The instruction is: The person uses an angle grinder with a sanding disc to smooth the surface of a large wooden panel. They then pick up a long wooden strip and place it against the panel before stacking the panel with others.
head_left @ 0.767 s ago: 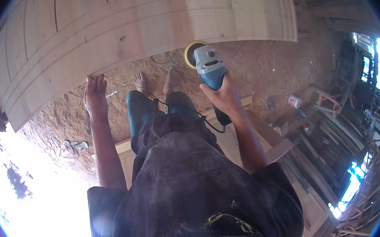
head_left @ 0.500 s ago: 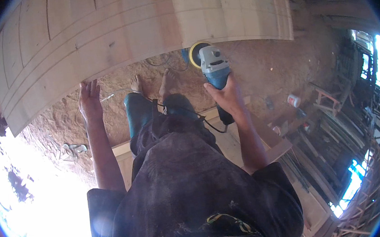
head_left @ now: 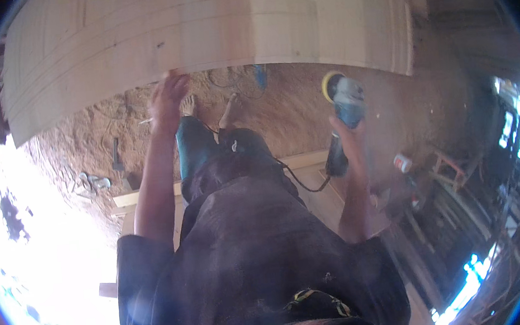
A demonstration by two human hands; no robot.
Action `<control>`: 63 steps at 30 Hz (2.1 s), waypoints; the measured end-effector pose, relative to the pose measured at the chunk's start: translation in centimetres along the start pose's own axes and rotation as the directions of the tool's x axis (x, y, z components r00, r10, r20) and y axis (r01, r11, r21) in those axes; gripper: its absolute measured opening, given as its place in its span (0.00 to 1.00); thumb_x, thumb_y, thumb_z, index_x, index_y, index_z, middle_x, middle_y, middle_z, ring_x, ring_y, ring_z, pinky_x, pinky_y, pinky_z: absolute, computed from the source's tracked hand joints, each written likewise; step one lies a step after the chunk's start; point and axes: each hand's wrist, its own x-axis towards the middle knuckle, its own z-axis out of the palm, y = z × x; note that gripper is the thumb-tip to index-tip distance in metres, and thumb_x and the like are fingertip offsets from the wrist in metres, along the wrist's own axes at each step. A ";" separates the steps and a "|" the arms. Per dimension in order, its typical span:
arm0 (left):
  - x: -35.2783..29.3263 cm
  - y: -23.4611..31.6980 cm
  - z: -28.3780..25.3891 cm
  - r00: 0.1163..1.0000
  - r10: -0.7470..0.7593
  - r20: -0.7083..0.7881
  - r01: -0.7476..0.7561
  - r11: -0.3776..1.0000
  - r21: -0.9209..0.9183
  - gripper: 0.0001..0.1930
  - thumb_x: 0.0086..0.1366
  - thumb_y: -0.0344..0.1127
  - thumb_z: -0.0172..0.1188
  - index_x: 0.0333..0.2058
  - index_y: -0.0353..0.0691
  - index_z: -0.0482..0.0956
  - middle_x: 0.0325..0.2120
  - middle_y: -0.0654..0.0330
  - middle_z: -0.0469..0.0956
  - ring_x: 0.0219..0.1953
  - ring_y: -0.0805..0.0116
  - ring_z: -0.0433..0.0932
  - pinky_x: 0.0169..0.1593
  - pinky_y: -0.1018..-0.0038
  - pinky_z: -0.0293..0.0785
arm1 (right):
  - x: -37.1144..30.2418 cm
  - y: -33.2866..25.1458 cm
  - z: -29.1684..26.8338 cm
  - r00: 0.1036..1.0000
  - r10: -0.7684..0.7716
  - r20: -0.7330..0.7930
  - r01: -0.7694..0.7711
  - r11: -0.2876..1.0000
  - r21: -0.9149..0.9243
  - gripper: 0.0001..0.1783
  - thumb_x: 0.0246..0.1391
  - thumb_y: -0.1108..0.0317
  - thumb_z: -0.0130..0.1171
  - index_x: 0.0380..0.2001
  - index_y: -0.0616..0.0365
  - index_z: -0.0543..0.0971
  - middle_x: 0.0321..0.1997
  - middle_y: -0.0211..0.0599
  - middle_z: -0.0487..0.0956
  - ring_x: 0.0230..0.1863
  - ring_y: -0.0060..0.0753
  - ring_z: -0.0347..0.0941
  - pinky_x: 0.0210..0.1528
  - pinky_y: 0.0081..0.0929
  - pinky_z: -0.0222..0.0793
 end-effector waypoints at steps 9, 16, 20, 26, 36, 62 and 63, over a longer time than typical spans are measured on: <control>-0.1 -0.7 9.1 0.982 -0.179 -0.067 0.147 0.932 -0.331 0.19 0.74 0.39 0.61 0.55 0.30 0.74 0.54 0.52 0.80 0.55 0.55 0.82 0.53 0.65 0.79 | -4.8 -2.0 -1.0 0.998 0.067 -0.001 -0.067 0.987 -0.146 0.28 0.52 0.58 0.74 0.51 0.62 0.77 0.42 0.37 0.82 0.41 0.29 0.79 0.43 0.32 0.74; 0.6 -0.1 2.4 0.979 -0.136 -0.154 0.064 0.913 -0.402 0.21 0.74 0.39 0.61 0.58 0.30 0.73 0.53 0.52 0.80 0.55 0.57 0.83 0.53 0.66 0.81 | -5.3 -6.2 7.0 0.939 -0.187 0.288 0.240 0.957 -0.163 0.32 0.52 0.55 0.75 0.52 0.66 0.76 0.44 0.45 0.84 0.43 0.35 0.82 0.45 0.36 0.77; 0.9 0.7 -0.7 0.967 -0.127 -0.219 0.028 0.914 -0.405 0.20 0.73 0.38 0.62 0.56 0.31 0.74 0.52 0.52 0.81 0.54 0.56 0.83 0.52 0.65 0.82 | -5.7 -8.6 11.6 0.885 -0.285 0.368 0.395 0.878 -0.269 0.34 0.51 0.54 0.75 0.53 0.67 0.75 0.46 0.52 0.84 0.45 0.45 0.83 0.48 0.39 0.77; 1.1 1.0 -1.1 0.971 -0.154 -0.184 0.072 0.919 -0.387 0.18 0.73 0.38 0.62 0.54 0.32 0.75 0.51 0.53 0.81 0.54 0.56 0.83 0.51 0.66 0.82 | -6.4 -10.1 14.8 0.879 -0.261 0.400 0.384 0.884 -0.267 0.40 0.50 0.53 0.75 0.57 0.68 0.72 0.49 0.57 0.83 0.50 0.54 0.82 0.53 0.44 0.76; 0.8 1.4 -1.4 0.976 -0.144 -0.163 0.082 0.937 -0.339 0.19 0.74 0.39 0.61 0.54 0.30 0.75 0.51 0.51 0.81 0.54 0.55 0.83 0.52 0.65 0.81 | -6.5 -10.2 15.0 0.921 -0.276 0.275 0.352 0.892 -0.283 0.33 0.49 0.58 0.74 0.54 0.65 0.75 0.46 0.59 0.84 0.49 0.64 0.81 0.50 0.50 0.77; 0.1 1.7 -0.7 0.955 -0.122 -0.271 0.038 0.953 -0.299 0.28 0.74 0.42 0.61 0.62 0.27 0.68 0.58 0.47 0.76 0.58 0.51 0.80 0.57 0.60 0.76 | -0.9 -3.4 6.6 0.985 -0.106 0.139 0.141 0.950 -0.279 0.40 0.49 0.54 0.74 0.59 0.68 0.71 0.51 0.61 0.82 0.54 0.60 0.80 0.55 0.47 0.74; 0.1 1.7 -0.7 0.960 -0.118 -0.254 0.034 0.949 -0.312 0.28 0.74 0.41 0.60 0.64 0.27 0.66 0.60 0.46 0.74 0.60 0.50 0.78 0.58 0.59 0.76 | -0.6 -3.2 6.2 0.987 -0.100 0.129 0.134 0.948 -0.290 0.40 0.49 0.54 0.74 0.59 0.68 0.71 0.50 0.60 0.82 0.53 0.59 0.80 0.55 0.47 0.75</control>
